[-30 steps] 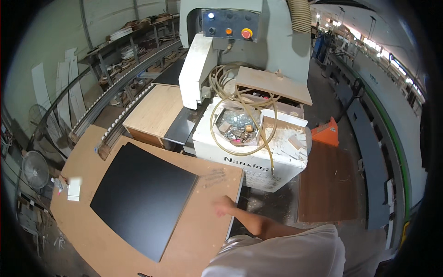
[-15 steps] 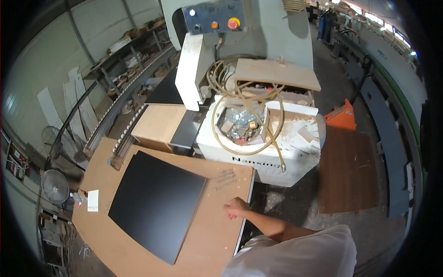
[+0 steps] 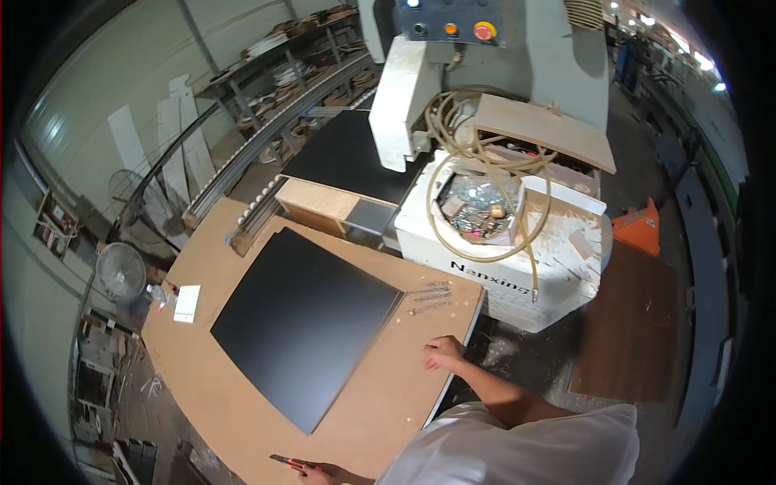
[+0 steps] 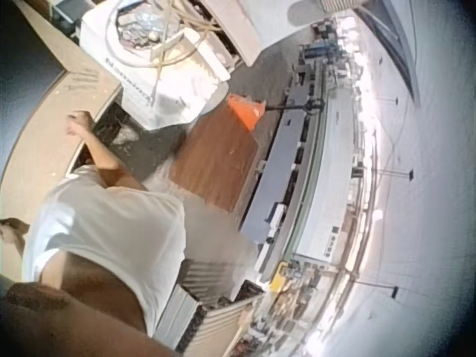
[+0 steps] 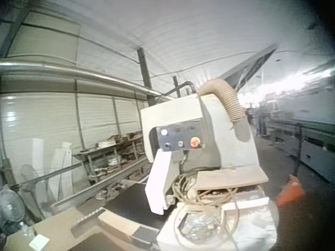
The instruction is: The recorder uses a utility knife to trim excess laminate or edge banding from the sides of wooden boards in a furniture manufacturing facility.
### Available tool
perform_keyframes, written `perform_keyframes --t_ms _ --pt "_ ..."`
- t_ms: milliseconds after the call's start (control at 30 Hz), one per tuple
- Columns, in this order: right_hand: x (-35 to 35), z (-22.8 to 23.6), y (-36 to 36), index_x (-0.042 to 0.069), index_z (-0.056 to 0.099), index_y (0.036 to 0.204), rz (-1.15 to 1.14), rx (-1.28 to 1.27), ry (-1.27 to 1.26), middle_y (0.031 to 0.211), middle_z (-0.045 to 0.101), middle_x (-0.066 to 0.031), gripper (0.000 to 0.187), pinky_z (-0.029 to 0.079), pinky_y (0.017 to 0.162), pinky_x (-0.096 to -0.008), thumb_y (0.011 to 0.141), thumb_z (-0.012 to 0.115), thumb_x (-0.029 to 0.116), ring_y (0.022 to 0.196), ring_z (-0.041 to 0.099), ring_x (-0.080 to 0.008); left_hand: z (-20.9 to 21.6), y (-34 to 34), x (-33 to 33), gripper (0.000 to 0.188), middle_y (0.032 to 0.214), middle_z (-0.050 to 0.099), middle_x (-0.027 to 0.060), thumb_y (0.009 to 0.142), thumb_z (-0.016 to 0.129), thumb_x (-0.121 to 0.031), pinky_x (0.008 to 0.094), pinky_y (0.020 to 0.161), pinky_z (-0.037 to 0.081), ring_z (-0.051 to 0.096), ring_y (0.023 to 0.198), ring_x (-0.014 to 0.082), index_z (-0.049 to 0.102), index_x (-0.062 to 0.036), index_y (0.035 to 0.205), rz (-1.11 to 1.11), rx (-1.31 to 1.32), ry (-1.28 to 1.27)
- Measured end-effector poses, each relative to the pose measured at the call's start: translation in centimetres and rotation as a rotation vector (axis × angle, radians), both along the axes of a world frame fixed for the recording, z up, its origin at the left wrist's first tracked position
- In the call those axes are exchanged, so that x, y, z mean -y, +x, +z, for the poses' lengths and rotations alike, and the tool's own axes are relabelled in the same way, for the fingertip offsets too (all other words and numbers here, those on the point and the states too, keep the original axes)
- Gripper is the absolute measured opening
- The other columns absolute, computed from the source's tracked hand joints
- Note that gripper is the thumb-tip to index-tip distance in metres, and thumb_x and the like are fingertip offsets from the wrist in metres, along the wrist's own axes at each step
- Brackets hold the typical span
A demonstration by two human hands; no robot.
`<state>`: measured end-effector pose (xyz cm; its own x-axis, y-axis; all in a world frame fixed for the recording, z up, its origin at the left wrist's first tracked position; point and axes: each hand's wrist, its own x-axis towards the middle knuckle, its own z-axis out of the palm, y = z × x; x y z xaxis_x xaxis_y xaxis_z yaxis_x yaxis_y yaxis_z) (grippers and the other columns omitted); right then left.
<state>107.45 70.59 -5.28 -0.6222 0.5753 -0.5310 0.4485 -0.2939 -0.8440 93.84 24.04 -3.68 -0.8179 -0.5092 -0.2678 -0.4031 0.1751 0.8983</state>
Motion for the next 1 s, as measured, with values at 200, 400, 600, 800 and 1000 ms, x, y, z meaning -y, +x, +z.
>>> perform_keyframes --t_ms 200,400,600,800,1000 --pt "1.2 3.4 -1.5 -0.002 0.064 0.093 0.005 0.081 0.082 0.074 0.068 -0.0149 0.022 0.055 0.051 -0.0295 0.09 0.055 0.018 0.06 0.068 -0.0228 -5.4 -0.6 3.9 0.06 0.108 0.06 0.0242 0.089 0.049 -0.043 0.0437 0.082 0.047 0.059 0.097 0.0322 0.052 0.0106 0.116 -0.115 -0.182 -0.036" --pt "0.0 3.6 -5.4 0.001 0.063 0.082 0.051 0.101 0.077 0.069 0.064 -0.0087 0.02 0.052 0.05 -0.0274 0.089 0.055 0.018 0.058 0.063 -0.0163 -7.7 -2.1 6.1 0.012 0.088 0.057 0.0107 0.091 0.049 -0.009 0.0302 0.054 0.045 0.055 0.069 0.0167 0.055 0.0014 0.092 0.034 -0.041 0.024" --pt "-3.8 6.1 -13.1 0.001 0.061 0.083 -0.114 -0.159 -0.033 0.071 0.063 -0.0078 0.024 0.051 0.052 -0.0274 0.089 0.056 0.024 0.06 0.063 -0.0174 5.2 -5.2 -1.6 0.008 0.069 0.054 0.0088 0.086 0.05 -0.007 0.0265 0.048 0.048 0.055 0.057 0.0163 0.049 -0.0011 0.082 0.11 -0.027 0.445" --pt "-8.2 10.0 -23.6 0.003 0.037 0.133 -0.221 -0.3 -0.242 0.118 0.052 -0.0179 0.068 0.053 0.076 -0.0411 0.087 0.057 0.049 0.097 0.061 -0.0282 9.0 -9.9 -9.7 0.021 0.068 0.048 0.0008 0.086 0.06 -0.017 0.0259 0.048 0.043 0.048 0.057 0.011 0.054 -0.0035 0.101 -0.197 0.171 0.77" --pt "-14.4 7.1 -29.7 -0.001 0.044 0.128 -0.725 -0.538 -0.458 0.119 0.055 -0.0138 0.06 0.054 0.08 -0.04 0.086 0.063 0.038 0.097 0.06 -0.028 10.9 -13.0 -19.3 0.022 0.08 0.058 0.009 0.09 0.055 -0.012 0.0298 0.062 0.052 0.059 0.068 0.0183 0.055 0.0051 0.105 -0.503 0.162 0.793"
